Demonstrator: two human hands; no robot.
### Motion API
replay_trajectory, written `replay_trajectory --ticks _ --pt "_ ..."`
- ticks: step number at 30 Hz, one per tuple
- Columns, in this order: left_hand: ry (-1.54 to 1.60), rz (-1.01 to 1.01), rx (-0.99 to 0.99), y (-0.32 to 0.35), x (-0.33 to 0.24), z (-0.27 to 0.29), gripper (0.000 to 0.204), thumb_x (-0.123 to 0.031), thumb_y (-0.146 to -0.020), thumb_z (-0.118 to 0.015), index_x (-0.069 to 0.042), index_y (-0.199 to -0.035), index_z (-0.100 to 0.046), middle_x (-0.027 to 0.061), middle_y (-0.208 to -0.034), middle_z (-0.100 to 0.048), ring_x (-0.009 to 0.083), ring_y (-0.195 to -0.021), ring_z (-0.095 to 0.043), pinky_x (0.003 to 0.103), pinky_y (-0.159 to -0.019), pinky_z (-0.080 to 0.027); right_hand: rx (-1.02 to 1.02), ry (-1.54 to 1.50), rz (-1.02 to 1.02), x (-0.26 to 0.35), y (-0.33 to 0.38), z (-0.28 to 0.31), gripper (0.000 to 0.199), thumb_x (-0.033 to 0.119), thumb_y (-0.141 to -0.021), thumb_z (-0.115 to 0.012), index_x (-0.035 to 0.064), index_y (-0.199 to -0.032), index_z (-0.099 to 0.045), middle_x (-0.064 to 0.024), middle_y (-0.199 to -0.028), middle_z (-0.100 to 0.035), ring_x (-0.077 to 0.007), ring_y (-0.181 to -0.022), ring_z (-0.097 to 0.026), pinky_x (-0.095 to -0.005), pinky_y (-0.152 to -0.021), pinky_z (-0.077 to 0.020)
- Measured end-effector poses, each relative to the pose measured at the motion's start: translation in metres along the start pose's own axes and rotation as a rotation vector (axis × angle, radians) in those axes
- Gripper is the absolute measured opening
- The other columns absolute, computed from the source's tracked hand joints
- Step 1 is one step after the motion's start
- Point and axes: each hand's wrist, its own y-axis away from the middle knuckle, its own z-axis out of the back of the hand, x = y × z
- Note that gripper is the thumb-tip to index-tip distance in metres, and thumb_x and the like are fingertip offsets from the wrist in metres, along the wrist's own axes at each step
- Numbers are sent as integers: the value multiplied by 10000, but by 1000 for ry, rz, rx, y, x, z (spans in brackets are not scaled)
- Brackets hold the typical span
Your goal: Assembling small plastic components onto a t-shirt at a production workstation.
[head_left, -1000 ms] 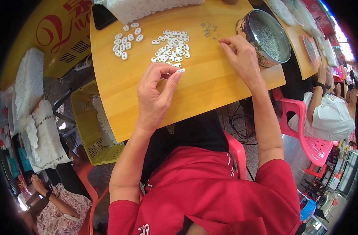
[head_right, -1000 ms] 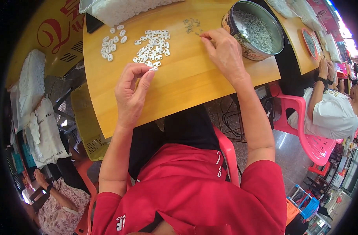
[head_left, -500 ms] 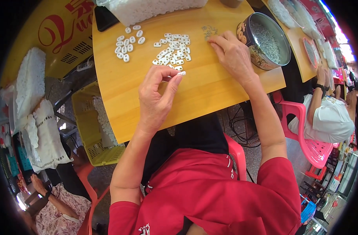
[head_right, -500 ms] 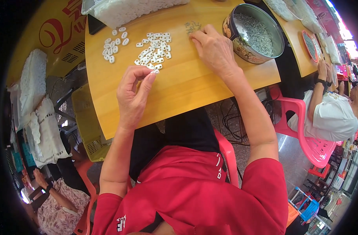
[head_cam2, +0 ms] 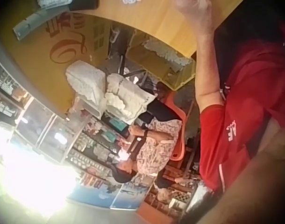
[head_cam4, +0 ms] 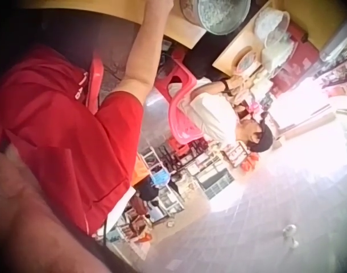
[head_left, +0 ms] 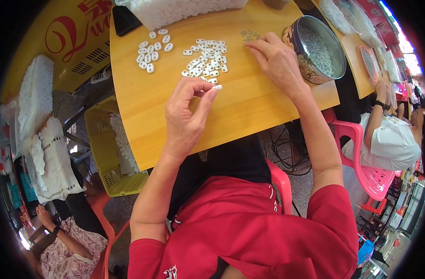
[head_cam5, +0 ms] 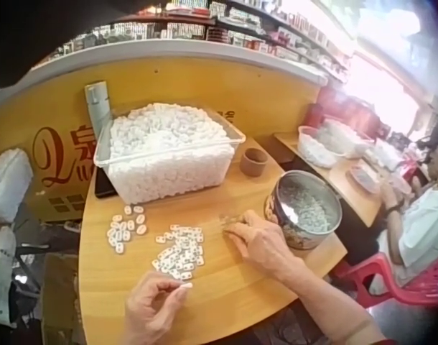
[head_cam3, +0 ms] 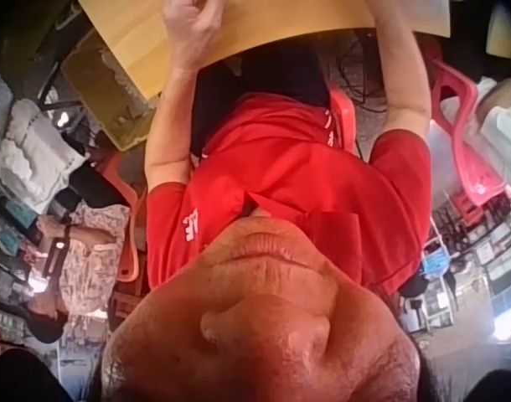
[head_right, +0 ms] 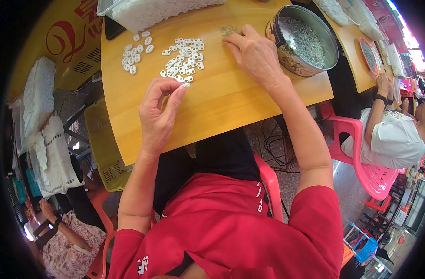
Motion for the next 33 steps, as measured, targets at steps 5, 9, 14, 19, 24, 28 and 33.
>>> replay_trajectory --ticks 5,9,14,19,24,28,33 --pt "14 -8 -6 1 1 1 61 10 -902 -695 9 -943 -650 81 -911 -638 159 -810 -615 277 -736 -512 37 -22 1 2 0 -2 150 149 -921 -678 75 -1041 -728 -105 -990 -655 -318 -877 -665 -402 -757 -525" --pt "18 45 74 2 1 3 60 4 -952 -651 19 -1007 -636 59 -1027 -607 123 -942 -595 253 -861 -487 64 -55 6 3 -1 -1 139 158 -920 -678 61 -1014 -711 -105 -983 -653 -318 -887 -661 -400 -762 -521" --pt "-6 50 75 2 -2 4 59 3 -951 -652 21 -1005 -635 58 -1025 -607 121 -942 -595 252 -858 -487 170 -67 6 2 -10 3 139 167 -911 -678 53 -986 -699 -106 -978 -651 -319 -902 -655 -400 -789 -513" --pt "73 66 -5 0 0 2 56 -23 -927 -687 5 -962 -654 60 -943 -630 132 -830 -603 256 -761 -499 253 -49 47 1 -26 2 147 185 -911 -665 57 -974 -699 -110 -968 -647 -328 -893 -651 -412 -795 -508" --pt "296 157 -26 2 4 2 70 -41 -960 -668 13 -996 -642 15 -989 -607 82 -851 -577 223 -771 -477 237 40 102 -1 -29 -6 127 163 -922 -642 42 -947 -667 -117 -958 -636 -346 -911 -643 -434 -778 -504" --pt "335 193 -2 1 0 -1 75 -46 -974 -653 18 -1009 -635 4 -989 -597 56 -854 -563 200 -760 -461 183 94 173 -3 -22 -10 119 142 -914 -646 27 -936 -624 -127 -951 -620 -347 -912 -637 -430 -761 -506" --pt "351 235 -28 6 -1 0 67 -42 -972 -652 15 -1001 -633 2 -972 -595 51 -832 -552 200 -741 -455 15 113 355 2 -21 -30 96 99 -888 -651 31 -907 -586 -136 -910 -598 -339 -900 -627 -425 -732 -510"
